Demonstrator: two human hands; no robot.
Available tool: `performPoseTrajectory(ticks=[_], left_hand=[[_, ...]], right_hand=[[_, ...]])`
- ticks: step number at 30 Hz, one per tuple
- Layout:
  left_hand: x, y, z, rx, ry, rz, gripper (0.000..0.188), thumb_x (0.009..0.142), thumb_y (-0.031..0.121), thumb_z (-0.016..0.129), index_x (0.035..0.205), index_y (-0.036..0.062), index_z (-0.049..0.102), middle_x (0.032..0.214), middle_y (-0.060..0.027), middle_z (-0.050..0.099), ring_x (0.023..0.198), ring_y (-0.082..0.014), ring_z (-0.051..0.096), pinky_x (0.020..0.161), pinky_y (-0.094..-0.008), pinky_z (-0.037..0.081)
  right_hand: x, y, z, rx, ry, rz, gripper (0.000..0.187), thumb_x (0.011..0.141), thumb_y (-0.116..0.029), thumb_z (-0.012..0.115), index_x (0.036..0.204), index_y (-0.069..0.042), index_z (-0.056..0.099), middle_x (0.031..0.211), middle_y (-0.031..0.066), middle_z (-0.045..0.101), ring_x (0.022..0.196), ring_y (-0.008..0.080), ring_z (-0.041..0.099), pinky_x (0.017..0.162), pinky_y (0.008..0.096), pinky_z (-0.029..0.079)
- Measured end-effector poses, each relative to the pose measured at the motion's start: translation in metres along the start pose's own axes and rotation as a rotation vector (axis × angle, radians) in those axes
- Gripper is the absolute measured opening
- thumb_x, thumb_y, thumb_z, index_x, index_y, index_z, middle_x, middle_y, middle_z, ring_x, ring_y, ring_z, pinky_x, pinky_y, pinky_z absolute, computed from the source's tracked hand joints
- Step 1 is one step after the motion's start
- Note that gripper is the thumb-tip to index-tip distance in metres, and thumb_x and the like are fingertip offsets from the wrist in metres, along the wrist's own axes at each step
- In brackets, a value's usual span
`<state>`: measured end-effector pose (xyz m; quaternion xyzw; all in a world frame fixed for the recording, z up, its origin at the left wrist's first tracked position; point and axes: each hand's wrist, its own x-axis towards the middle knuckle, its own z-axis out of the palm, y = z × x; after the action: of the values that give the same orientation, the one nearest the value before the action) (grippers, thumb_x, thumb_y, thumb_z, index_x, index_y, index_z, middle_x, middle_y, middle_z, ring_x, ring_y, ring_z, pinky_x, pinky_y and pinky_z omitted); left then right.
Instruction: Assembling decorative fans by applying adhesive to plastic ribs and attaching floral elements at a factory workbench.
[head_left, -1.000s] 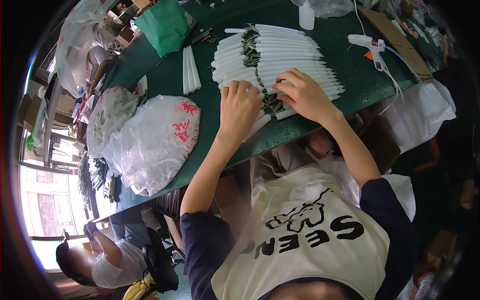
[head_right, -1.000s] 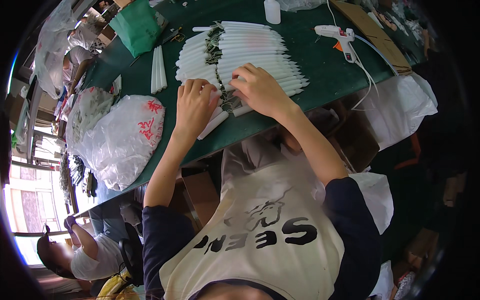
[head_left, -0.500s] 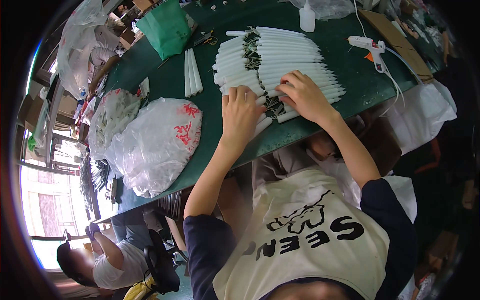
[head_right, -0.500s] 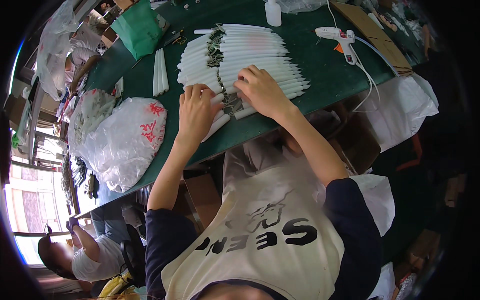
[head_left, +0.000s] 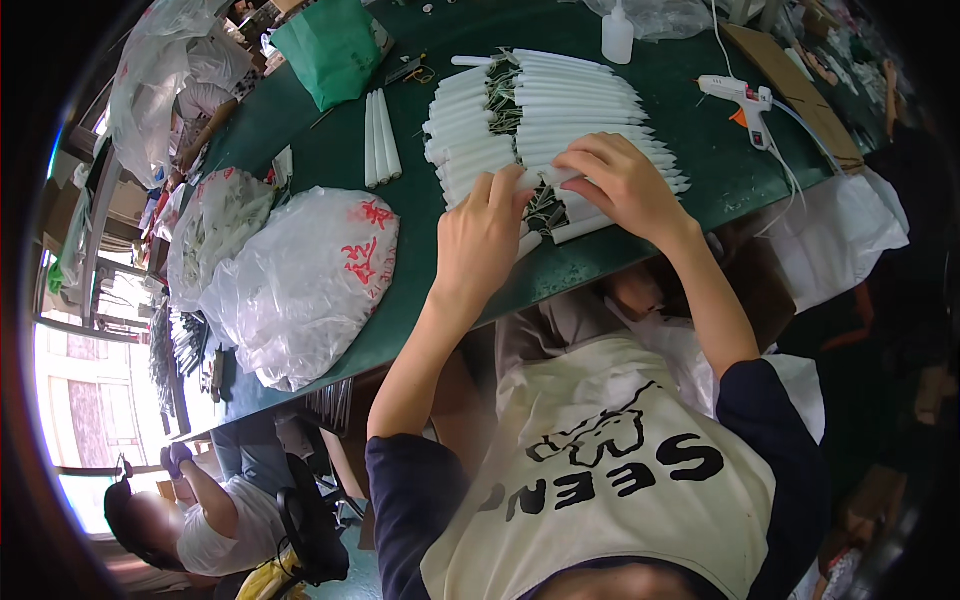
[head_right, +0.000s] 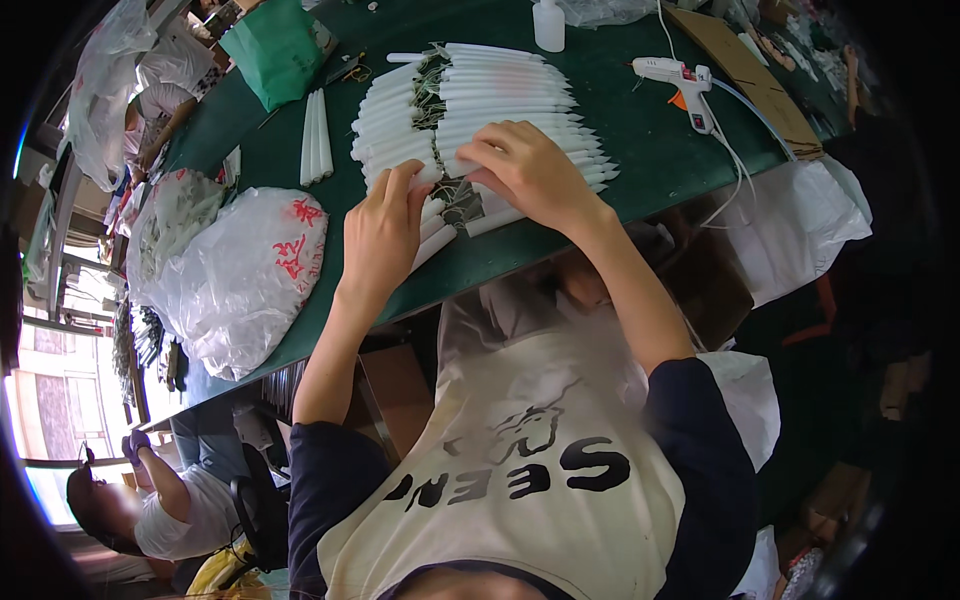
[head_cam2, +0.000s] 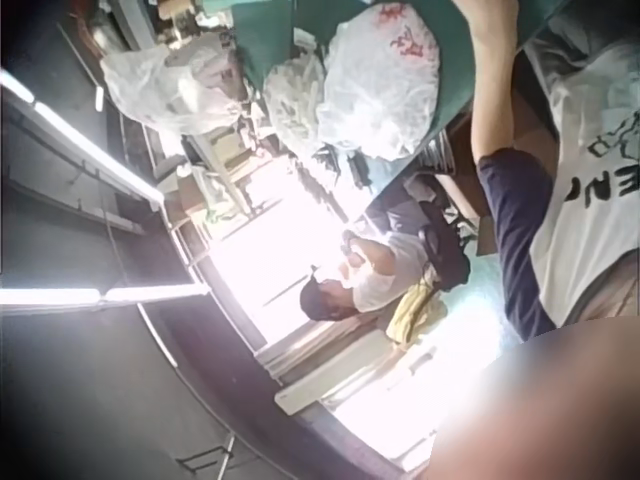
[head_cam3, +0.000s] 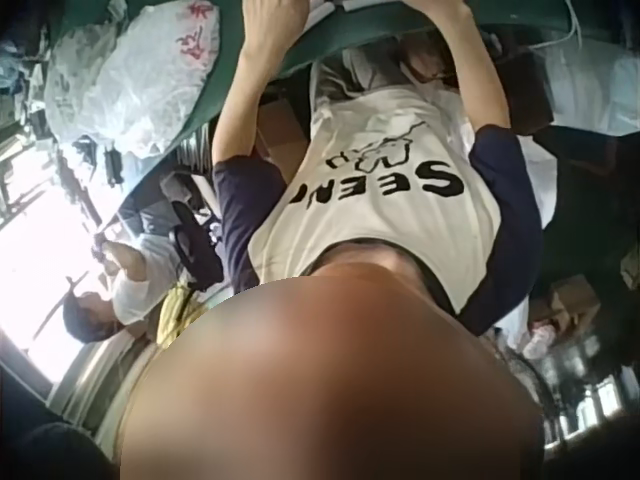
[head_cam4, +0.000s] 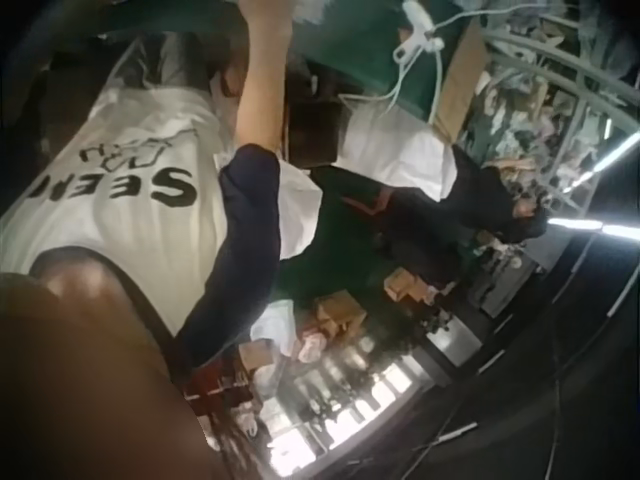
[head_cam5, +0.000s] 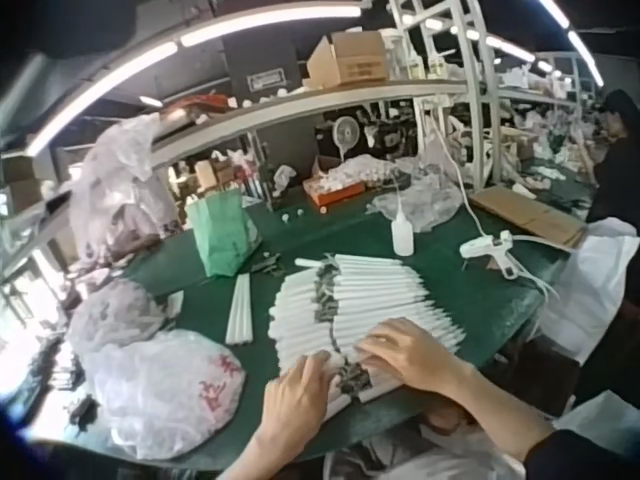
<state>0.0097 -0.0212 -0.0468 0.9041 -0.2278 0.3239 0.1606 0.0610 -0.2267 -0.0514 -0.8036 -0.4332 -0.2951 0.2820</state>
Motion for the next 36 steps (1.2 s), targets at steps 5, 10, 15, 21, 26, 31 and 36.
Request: performPoseTrajectory(ticks=[5, 10, 15, 21, 26, 31, 36], left_hand=[[0.003, 0.007, -0.017, -0.068, 0.009, 0.014, 0.02, 0.093, 0.021, 0.061, 0.106, 0.0081, 0.056, 0.077, -0.0081, 0.058, 0.054, -0.0285, 0.061, 0.044, -0.0371, 0.045], [0.004, 0.012, -0.029, -0.108, -0.043, 0.056, 0.022, 0.089, 0.024, 0.065, 0.104, 0.0084, 0.058, 0.078, -0.0068, 0.059, 0.055, -0.0278, 0.061, 0.047, -0.0357, 0.045], [0.004, 0.015, -0.031, -0.122, -0.094, 0.099, 0.025, 0.088, 0.024, 0.066, 0.105, 0.0076, 0.059, 0.081, -0.0063, 0.06, 0.056, -0.028, 0.06, 0.048, -0.0358, 0.045], [0.005, 0.02, -0.036, -0.234, -0.154, 0.051, 0.024, 0.089, 0.023, 0.066, 0.105, 0.0061, 0.059, 0.075, -0.0089, 0.062, 0.058, -0.0306, 0.061, 0.05, -0.0377, 0.046], [0.005, 0.022, -0.038, -0.347, -0.182, -0.045, 0.024, 0.089, 0.021, 0.066, 0.103, 0.0039, 0.057, 0.067, -0.0121, 0.062, 0.06, -0.0324, 0.062, 0.052, -0.039, 0.047], [0.003, 0.018, -0.037, -0.235, -0.165, 0.05, 0.023, 0.089, 0.02, 0.065, 0.102, 0.0034, 0.057, 0.073, -0.0108, 0.063, 0.062, -0.0314, 0.063, 0.052, -0.0386, 0.047], [0.005, 0.021, -0.039, -0.197, -0.131, 0.082, 0.02, 0.09, 0.02, 0.064, 0.1, 0.0042, 0.059, 0.078, -0.0078, 0.062, 0.064, -0.0281, 0.063, 0.051, -0.0375, 0.046]], right_hand=[[0.002, -0.015, -0.014, 0.084, 0.022, -0.016, 0.03, 0.075, -0.001, 0.073, 0.102, -0.006, 0.063, 0.099, 0.0074, 0.059, 0.079, 0.024, 0.062, 0.065, 0.0324, 0.051], [0.004, -0.026, -0.021, 0.024, 0.098, -0.043, 0.031, 0.072, -0.001, 0.075, 0.1, -0.007, 0.064, 0.094, 0.0067, 0.062, 0.071, 0.023, 0.062, 0.059, 0.0299, 0.05], [0.007, -0.025, -0.028, -0.024, 0.16, -0.136, 0.032, 0.07, -0.002, 0.076, 0.099, -0.008, 0.066, 0.088, 0.0049, 0.065, 0.071, 0.0223, 0.063, 0.058, 0.0315, 0.049], [0.007, -0.027, -0.03, -0.048, 0.169, -0.2, 0.031, 0.069, -0.005, 0.078, 0.097, -0.01, 0.068, 0.086, 0.0021, 0.066, 0.069, 0.0206, 0.062, 0.056, 0.0307, 0.047], [0.005, -0.025, -0.031, -0.044, 0.176, -0.197, 0.029, 0.069, -0.007, 0.078, 0.096, -0.01, 0.068, 0.085, 0.0012, 0.065, 0.068, 0.0198, 0.061, 0.056, 0.0301, 0.047], [0.005, -0.025, -0.029, -0.036, 0.176, -0.2, 0.03, 0.068, -0.008, 0.079, 0.096, -0.011, 0.069, 0.085, 0.0012, 0.065, 0.068, 0.0198, 0.061, 0.056, 0.0305, 0.047], [0.006, -0.028, -0.032, -0.073, 0.163, -0.198, 0.027, 0.07, -0.015, 0.078, 0.096, -0.013, 0.069, 0.083, -0.0018, 0.064, 0.071, 0.0173, 0.062, 0.058, 0.0296, 0.05]])
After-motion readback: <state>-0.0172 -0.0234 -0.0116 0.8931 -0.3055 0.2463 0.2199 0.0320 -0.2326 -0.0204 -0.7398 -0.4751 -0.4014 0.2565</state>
